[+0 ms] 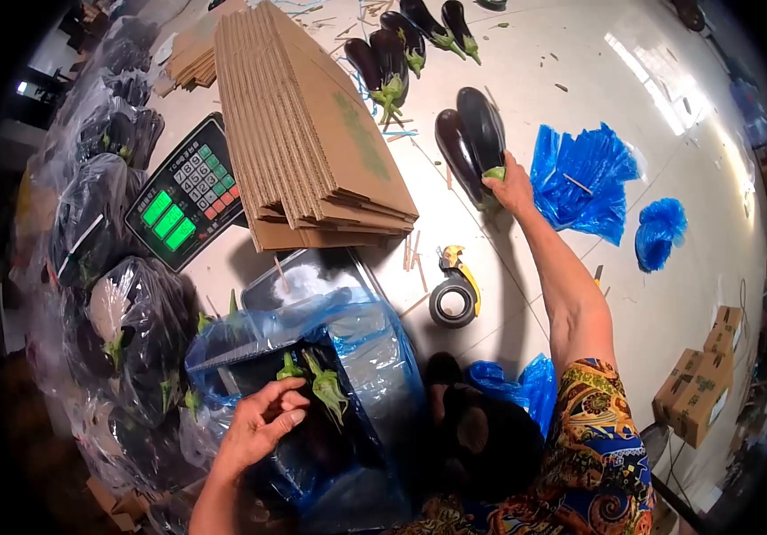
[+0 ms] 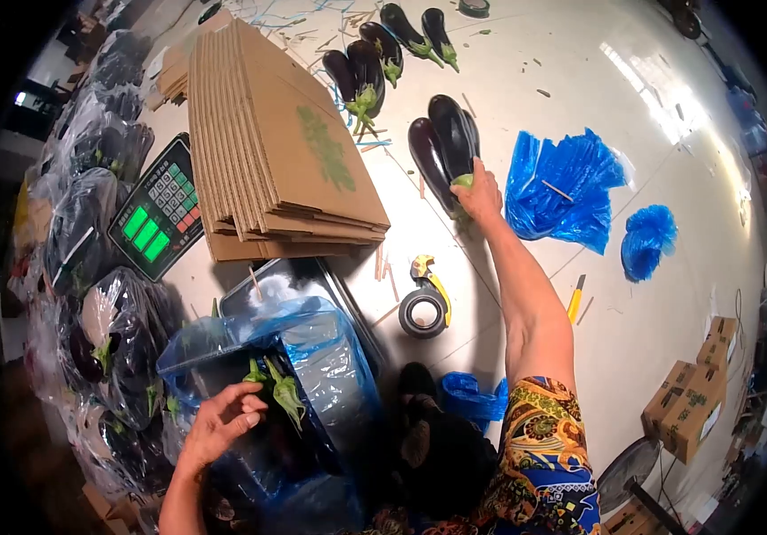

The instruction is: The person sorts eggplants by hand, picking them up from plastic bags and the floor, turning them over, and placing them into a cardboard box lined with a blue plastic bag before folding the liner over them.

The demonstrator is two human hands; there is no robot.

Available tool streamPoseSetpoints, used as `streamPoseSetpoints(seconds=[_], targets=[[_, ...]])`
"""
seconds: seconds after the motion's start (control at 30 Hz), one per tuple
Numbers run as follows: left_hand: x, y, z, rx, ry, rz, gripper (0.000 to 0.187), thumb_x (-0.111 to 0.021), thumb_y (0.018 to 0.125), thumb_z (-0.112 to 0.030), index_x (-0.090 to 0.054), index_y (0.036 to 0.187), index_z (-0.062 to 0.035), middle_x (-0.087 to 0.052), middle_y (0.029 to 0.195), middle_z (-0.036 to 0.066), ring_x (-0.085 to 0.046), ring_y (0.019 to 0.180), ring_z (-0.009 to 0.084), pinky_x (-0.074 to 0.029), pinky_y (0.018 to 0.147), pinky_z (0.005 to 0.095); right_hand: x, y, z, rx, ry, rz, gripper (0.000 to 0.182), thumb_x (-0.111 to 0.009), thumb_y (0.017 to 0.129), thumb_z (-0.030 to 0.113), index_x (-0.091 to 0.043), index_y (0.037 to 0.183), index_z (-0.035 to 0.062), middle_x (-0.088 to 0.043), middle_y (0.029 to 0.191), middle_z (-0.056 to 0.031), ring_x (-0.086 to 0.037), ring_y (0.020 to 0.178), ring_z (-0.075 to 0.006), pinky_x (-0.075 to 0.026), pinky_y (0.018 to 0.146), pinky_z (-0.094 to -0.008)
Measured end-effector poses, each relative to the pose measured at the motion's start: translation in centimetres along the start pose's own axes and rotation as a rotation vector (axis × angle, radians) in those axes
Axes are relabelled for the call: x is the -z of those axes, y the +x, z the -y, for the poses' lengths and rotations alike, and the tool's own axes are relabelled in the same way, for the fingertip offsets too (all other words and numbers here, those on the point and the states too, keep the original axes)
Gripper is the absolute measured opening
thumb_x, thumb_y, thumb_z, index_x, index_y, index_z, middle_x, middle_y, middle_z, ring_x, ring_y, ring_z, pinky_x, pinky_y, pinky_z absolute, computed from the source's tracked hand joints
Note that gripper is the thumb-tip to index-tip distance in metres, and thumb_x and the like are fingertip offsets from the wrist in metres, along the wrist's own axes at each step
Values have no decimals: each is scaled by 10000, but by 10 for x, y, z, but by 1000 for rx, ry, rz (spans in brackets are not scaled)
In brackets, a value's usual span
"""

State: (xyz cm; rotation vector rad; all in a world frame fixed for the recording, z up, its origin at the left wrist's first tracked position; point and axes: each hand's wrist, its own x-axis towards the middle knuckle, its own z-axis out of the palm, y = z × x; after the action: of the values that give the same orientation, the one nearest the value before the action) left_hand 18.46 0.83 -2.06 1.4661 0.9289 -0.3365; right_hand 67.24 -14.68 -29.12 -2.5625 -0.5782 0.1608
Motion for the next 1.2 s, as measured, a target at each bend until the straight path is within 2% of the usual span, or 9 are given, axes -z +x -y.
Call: streamPoseSetpoints(seconds=[0.33,0.47,0.6,0.63,0.83,1.0,1.1,1.13,1.2], targets=[[8,-14,-8,-70,-49,-15,468,-675,864,-70,-528,1303,-3,-631,1056,66,-559,958,122,-466,863,265,10,-21,-18,-20,-1,47,576,-676,794,346,-521,1269,59,-644,1072,-263,-610,1019,-430,-489,878,-483],[47,-61,9,-221,-108,-134,478,-649,889,-193,-518,1303,6,-636,1064,76,-593,975,148,-474,882,303,32,-28,-30,70,-23,66,570,-710,796,405,-607,1230,50,-660,1099,-207,-647,974,-335,-505,854,-403],[89,-131,97,-284,-414,-405,434,-636,902,-224,-548,1264,-1,-655,1046,88,-614,952,158,-490,853,304,46,-15,-56,216,299,143,405,-612,929,223,-580,1284,30,-622,1251,-135,-609,1116,-233,-483,895,-329],[94,-150,127,-233,-484,-520,402,-631,908,-210,-561,1247,-6,-658,1041,83,-619,942,150,-494,839,290,65,-36,-26,33,512,277,403,-605,946,248,-573,1294,47,-626,1228,-96,-610,1113,-206,-477,895,-326],[81,-224,359,90,-681,-960,231,-615,899,-133,-616,1097,-14,-681,931,50,-634,778,106,-514,692,238,119,-122,133,331,459,389,391,-591,959,307,-603,1260,59,-644,1137,-42,-619,1005,-149,-447,819,-262],[39,-227,448,90,-727,-1034,229,-602,851,-93,-612,1047,25,-672,862,61,-606,655,155,-498,599,286,146,-209,311,620,321,612,408,-572,973,329,-601,1269,50,-640,1162,-57,-607,1009,-159,-452,888,-272],[24,-205,453,-192,686,-1384,177,-646,773,-152,-672,921,-58,-666,894,101,-632,819,296,-515,717,406,132,-283,407,757,231,763,356,-590,958,258,-607,1241,43,-633,1119,-49,-584,962,-134,-446,861,-261],[21,-206,429,-42,562,-1352,140,-641,803,-186,-662,906,-94,-653,929,95,-625,899,291,-500,775,396,122,-309,432,788,221,848,357,-602,950,246,-602,1243,42,-635,1116,-54,-582,994,-139,-447,875,-267],[30,-208,400,-208,688,-1354,120,-620,824,-189,-645,886,-90,-655,935,106,-623,896,308,-494,779,426,87,-356,467,870,283,991,397,-636,928,252,-586,1247,21,-614,1182,-71,-577,1060,-171,-449,929,-292]])
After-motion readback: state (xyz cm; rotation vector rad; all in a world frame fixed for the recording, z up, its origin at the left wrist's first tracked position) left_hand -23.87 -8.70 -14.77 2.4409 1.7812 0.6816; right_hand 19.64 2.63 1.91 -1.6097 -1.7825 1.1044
